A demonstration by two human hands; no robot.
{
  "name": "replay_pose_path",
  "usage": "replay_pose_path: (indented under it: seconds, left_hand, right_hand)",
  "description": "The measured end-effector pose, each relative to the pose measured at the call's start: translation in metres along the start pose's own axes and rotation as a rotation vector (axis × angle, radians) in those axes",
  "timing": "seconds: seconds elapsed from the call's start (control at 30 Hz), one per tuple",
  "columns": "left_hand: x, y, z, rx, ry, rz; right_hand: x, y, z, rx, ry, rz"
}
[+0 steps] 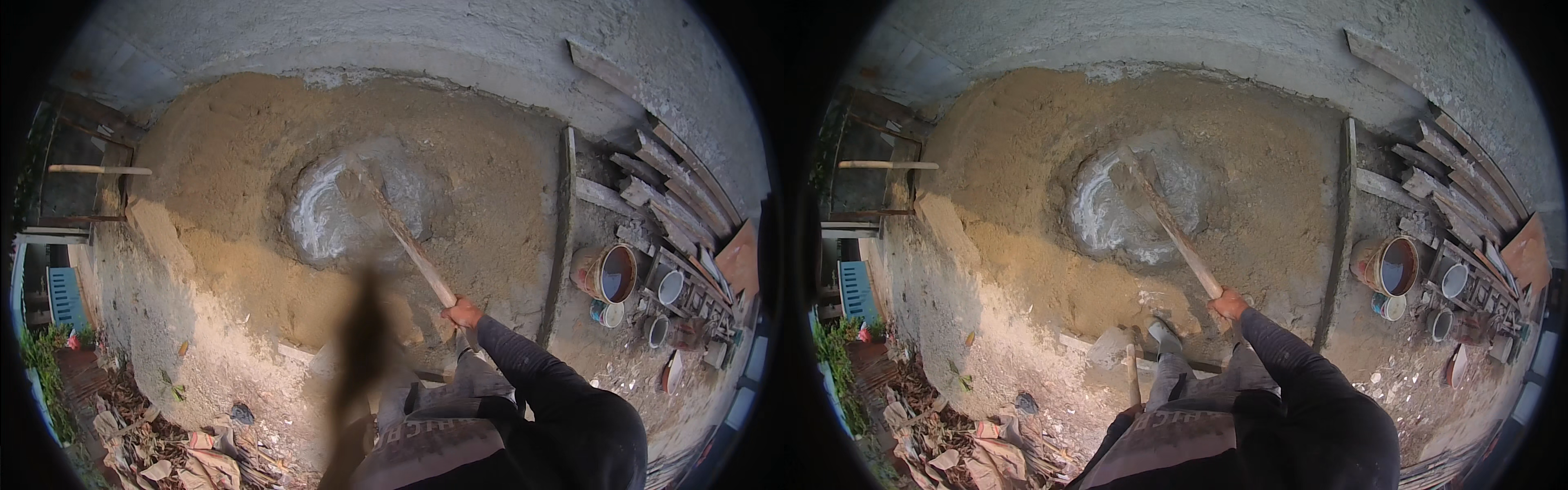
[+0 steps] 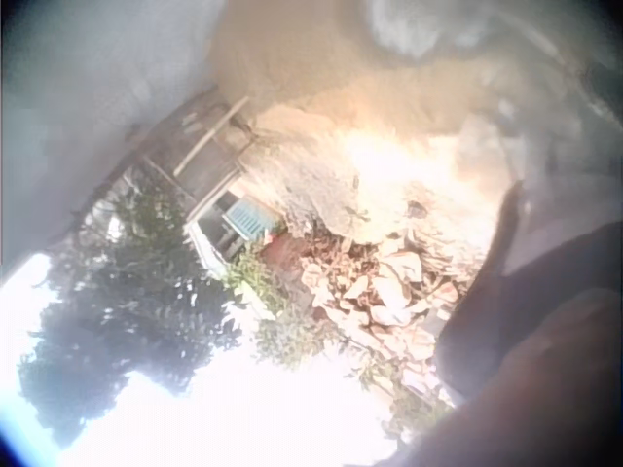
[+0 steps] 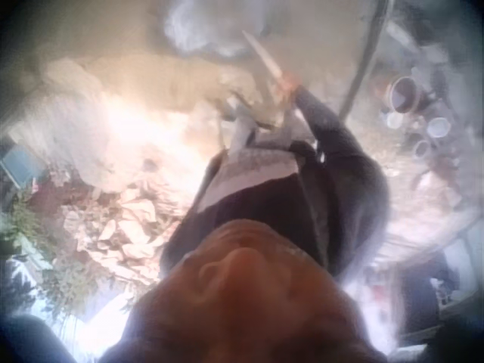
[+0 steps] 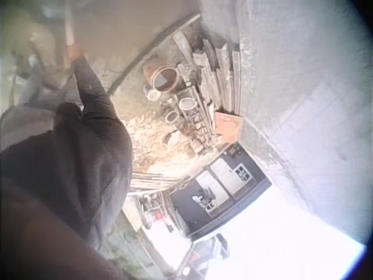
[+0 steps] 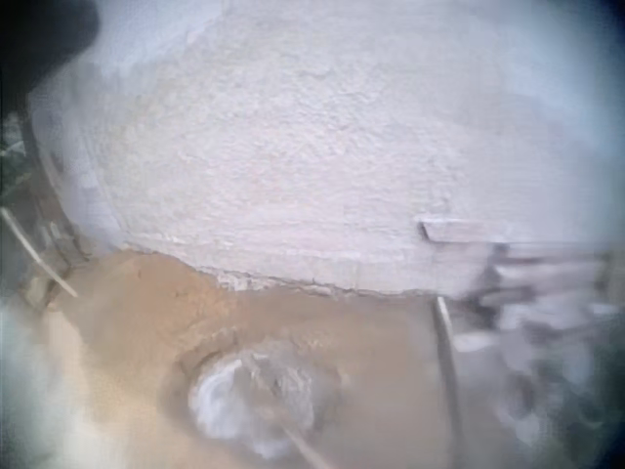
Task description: The person uses a hoe to mix sand and water in a circular depression on the ground, pulling dry sand into the center and stirring the mixture by hand near a wooden plank.
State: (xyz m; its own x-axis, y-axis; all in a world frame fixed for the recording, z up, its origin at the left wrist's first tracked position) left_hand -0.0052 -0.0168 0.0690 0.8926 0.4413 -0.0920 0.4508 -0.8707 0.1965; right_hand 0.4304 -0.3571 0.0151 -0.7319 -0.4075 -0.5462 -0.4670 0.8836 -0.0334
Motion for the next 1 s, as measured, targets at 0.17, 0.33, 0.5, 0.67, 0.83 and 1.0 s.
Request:
replay_pose_path:
  seconds: [0.17, 0.33, 0.5, 0.67, 0.83, 1.0]
  left_hand:
    - [0.043, 0.042, -0.014, 0.052, -0.064, 0.256]
    - [0.088, 0.063, -0.030, 0.115, -0.064, 0.444]
    - [0.132, 0.102, -0.010, 0.077, -0.060, 0.650]
    - [0.160, 0.171, 0.044, -0.047, -0.043, 0.854]
    - [0.176, 0.203, 0.065, -0.122, -0.006, 0.968]
    - [0.183, 0.225, 0.073, -0.156, 0.000, 1.022]
  right_hand:
    - [-0.037, -0.010, 0.034, 0.333, -0.210, -0.119]
    - [0.021, -0.054, -0.022, -0.071, -0.076, 0.699]
    - [0.041, -0.109, -0.106, -0.121, -0.089, 1.452]
    - [0.080, -0.148, -0.169, 0.211, -0.252, 1.811]
    - [0.180, -0.184, -0.224, 0.637, -0.107, 1.757]
    - [0.323, -0.199, -0.279, 0.861, 0.234, 1.507]
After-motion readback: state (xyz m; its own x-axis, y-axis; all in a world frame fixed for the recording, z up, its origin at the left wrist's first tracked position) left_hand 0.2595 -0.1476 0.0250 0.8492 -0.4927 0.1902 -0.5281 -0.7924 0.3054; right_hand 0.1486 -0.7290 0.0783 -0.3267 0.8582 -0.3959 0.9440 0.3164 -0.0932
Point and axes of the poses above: each hand's wrist, its own z-axis towards the middle knuckle, its own y-axis out of the palm, x = y × z, the point moved 2 cm from there along z, towards the middle knuckle, and after that the axes turned 10 degrees about z, right-handed, at the moved point
